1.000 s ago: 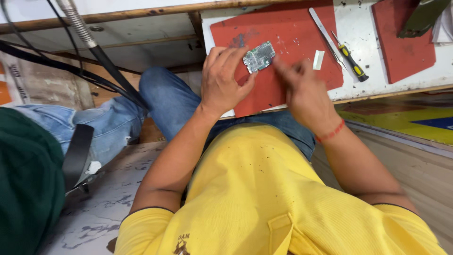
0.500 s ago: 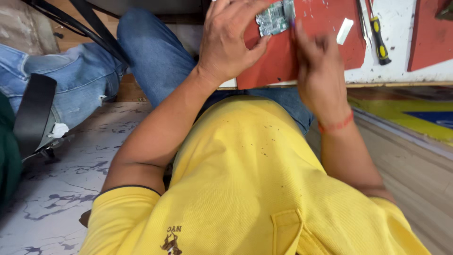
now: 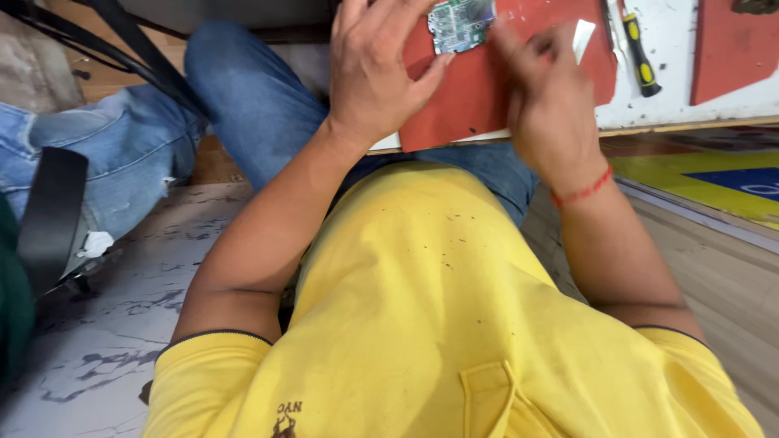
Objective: The person scrapes a small circuit board with a purple tool and then uses a hot air gun to heat the board. The person works on a red mat on a cluttered workbench.
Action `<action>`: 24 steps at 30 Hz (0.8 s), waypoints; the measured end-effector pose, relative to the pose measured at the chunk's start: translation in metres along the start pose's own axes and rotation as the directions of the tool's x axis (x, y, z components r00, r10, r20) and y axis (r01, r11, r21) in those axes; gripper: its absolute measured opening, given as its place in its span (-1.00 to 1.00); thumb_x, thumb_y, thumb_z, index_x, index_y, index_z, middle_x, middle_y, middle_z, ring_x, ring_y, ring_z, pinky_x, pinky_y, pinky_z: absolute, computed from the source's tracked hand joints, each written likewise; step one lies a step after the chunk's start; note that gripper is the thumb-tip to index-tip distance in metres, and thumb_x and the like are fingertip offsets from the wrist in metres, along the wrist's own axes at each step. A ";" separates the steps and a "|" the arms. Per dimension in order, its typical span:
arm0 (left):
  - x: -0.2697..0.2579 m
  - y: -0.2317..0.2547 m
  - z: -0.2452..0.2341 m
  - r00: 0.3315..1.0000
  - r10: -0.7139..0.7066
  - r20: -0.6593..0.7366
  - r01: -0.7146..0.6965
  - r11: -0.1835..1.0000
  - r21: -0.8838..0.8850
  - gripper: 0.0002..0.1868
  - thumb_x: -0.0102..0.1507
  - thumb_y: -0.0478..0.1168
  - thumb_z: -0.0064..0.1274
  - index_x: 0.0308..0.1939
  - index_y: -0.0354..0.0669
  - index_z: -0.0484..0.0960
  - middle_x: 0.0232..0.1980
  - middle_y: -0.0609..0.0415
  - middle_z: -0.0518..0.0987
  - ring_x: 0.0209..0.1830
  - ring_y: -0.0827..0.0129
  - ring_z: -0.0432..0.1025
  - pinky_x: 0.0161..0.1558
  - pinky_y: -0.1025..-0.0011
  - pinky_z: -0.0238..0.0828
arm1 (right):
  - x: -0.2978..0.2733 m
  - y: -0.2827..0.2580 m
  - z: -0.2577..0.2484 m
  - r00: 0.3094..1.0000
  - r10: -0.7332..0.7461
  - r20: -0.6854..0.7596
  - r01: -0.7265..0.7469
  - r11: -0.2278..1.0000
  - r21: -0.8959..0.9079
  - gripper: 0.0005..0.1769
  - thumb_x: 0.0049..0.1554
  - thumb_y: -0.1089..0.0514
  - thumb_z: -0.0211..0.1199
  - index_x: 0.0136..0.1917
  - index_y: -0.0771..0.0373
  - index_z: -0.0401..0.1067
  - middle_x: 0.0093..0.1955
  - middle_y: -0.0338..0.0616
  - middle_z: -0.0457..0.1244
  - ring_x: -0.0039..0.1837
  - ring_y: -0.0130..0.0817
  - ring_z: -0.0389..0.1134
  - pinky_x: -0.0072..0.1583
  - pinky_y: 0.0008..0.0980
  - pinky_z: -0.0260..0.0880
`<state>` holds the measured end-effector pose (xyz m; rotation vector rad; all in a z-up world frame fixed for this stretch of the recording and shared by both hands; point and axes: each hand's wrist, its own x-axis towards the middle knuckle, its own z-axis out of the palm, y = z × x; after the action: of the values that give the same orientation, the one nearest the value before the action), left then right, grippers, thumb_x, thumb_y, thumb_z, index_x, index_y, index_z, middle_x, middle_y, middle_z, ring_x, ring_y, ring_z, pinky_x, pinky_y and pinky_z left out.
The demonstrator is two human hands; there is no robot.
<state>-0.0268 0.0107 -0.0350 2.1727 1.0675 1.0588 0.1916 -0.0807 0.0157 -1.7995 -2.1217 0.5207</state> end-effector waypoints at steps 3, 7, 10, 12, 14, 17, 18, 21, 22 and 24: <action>-0.011 0.000 0.002 1.000 -0.003 -0.010 0.003 1.000 0.004 -0.51 0.19 -0.17 0.43 0.14 -0.08 0.59 0.08 0.08 0.60 0.13 0.04 0.39 0.24 0.12 0.28 | 0.000 -0.003 0.000 0.997 -0.064 -0.050 0.066 0.997 0.032 -0.31 0.18 0.52 0.07 0.54 0.17 0.35 0.12 0.12 0.23 0.07 0.08 0.34 0.13 -0.04 0.40; -0.012 -0.004 0.002 1.000 -0.020 0.019 0.020 1.000 0.010 -0.51 0.15 -0.15 0.45 0.10 -0.10 0.60 0.04 0.05 0.60 0.07 0.05 0.42 0.19 0.10 0.29 | 0.000 -0.010 0.002 0.999 0.010 -0.052 -0.010 1.000 0.007 -0.44 0.29 0.47 0.15 0.51 0.16 0.40 0.10 0.09 0.25 0.10 0.04 0.35 0.10 -0.07 0.40; -0.012 -0.002 0.006 0.999 -0.034 0.010 0.034 0.999 -0.002 -0.48 0.15 -0.14 0.47 0.12 -0.10 0.59 0.05 0.02 0.59 0.09 0.03 0.41 0.19 0.10 0.29 | -0.005 -0.005 0.001 0.999 -0.038 0.020 0.036 0.997 0.075 -0.40 0.25 0.47 0.15 0.52 0.18 0.39 0.10 0.08 0.24 0.09 0.03 0.35 0.10 -0.09 0.40; -0.010 -0.004 -0.003 1.000 -0.021 -0.005 0.021 1.000 0.001 -0.46 0.16 -0.16 0.46 0.15 -0.11 0.58 0.08 0.03 0.59 0.12 0.02 0.41 0.20 0.11 0.28 | -0.002 -0.003 0.007 0.998 -0.064 0.004 0.063 0.994 0.085 -0.36 0.21 0.49 0.14 0.53 0.19 0.38 0.09 0.08 0.23 0.07 0.02 0.34 0.10 -0.09 0.40; -0.009 -0.002 0.001 1.000 -0.015 0.000 0.015 0.999 -0.028 -0.48 0.17 -0.19 0.44 0.15 -0.10 0.59 0.08 0.06 0.61 0.12 0.03 0.41 0.20 0.12 0.28 | -0.007 0.006 0.007 0.994 0.017 -0.106 -0.019 1.000 -0.017 -0.36 0.26 0.52 0.11 0.55 0.19 0.36 0.08 0.09 0.22 0.06 0.00 0.33 0.10 -0.08 0.39; -0.012 -0.001 0.000 1.000 -0.018 0.009 0.018 1.000 -0.017 -0.48 0.18 -0.18 0.45 0.15 -0.11 0.57 0.10 0.06 0.60 0.14 0.05 0.41 0.23 0.12 0.28 | -0.009 0.008 0.010 0.984 -0.177 0.008 0.176 0.981 0.078 -0.38 0.19 0.47 0.14 0.49 0.15 0.37 0.12 0.10 0.22 0.11 0.08 0.35 0.08 -0.05 0.43; -0.011 -0.003 -0.005 1.000 -0.020 -0.002 0.020 1.000 -0.006 -0.47 0.18 -0.17 0.45 0.16 -0.12 0.56 0.10 0.05 0.60 0.14 0.04 0.41 0.24 0.13 0.28 | -0.003 0.006 0.012 0.988 -0.150 -0.021 0.151 0.988 0.033 -0.35 0.19 0.48 0.14 0.51 0.15 0.38 0.12 0.13 0.21 0.06 0.09 0.34 0.05 -0.03 0.41; -0.011 -0.001 0.002 1.000 -0.026 -0.001 0.026 1.000 -0.006 -0.47 0.18 -0.16 0.46 0.14 -0.14 0.56 0.06 0.01 0.58 0.12 0.03 0.40 0.22 0.13 0.29 | -0.004 -0.003 0.002 0.995 -0.082 -0.057 0.079 0.995 -0.053 -0.30 0.19 0.50 0.13 0.55 0.15 0.38 0.13 0.18 0.20 -0.01 0.13 0.33 -0.01 0.00 0.38; -0.016 0.002 0.006 0.999 -0.041 0.009 0.041 0.999 0.009 -0.48 0.17 -0.15 0.48 0.11 -0.15 0.56 0.03 -0.02 0.58 0.09 0.01 0.40 0.19 0.10 0.28 | -0.007 -0.009 -0.004 0.994 -0.101 -0.030 0.100 0.995 -0.026 -0.30 0.18 0.52 0.10 0.55 0.16 0.35 0.14 0.17 0.20 0.00 0.14 0.33 0.00 0.00 0.38; -0.015 0.001 0.005 0.999 -0.053 0.006 0.053 0.999 0.011 -0.46 0.18 -0.16 0.47 0.13 -0.17 0.54 0.06 -0.07 0.54 0.12 -0.02 0.38 0.21 0.09 0.29 | 0.001 -0.022 -0.010 0.996 -0.082 0.032 0.082 0.997 0.014 -0.29 0.17 0.52 0.10 0.54 0.14 0.34 0.12 0.14 0.20 -0.02 0.15 0.34 -0.03 0.00 0.38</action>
<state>-0.0287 -0.0028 -0.0434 2.1429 1.1247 1.0243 0.1773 -0.0823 0.0349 -1.7002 -2.1978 0.5449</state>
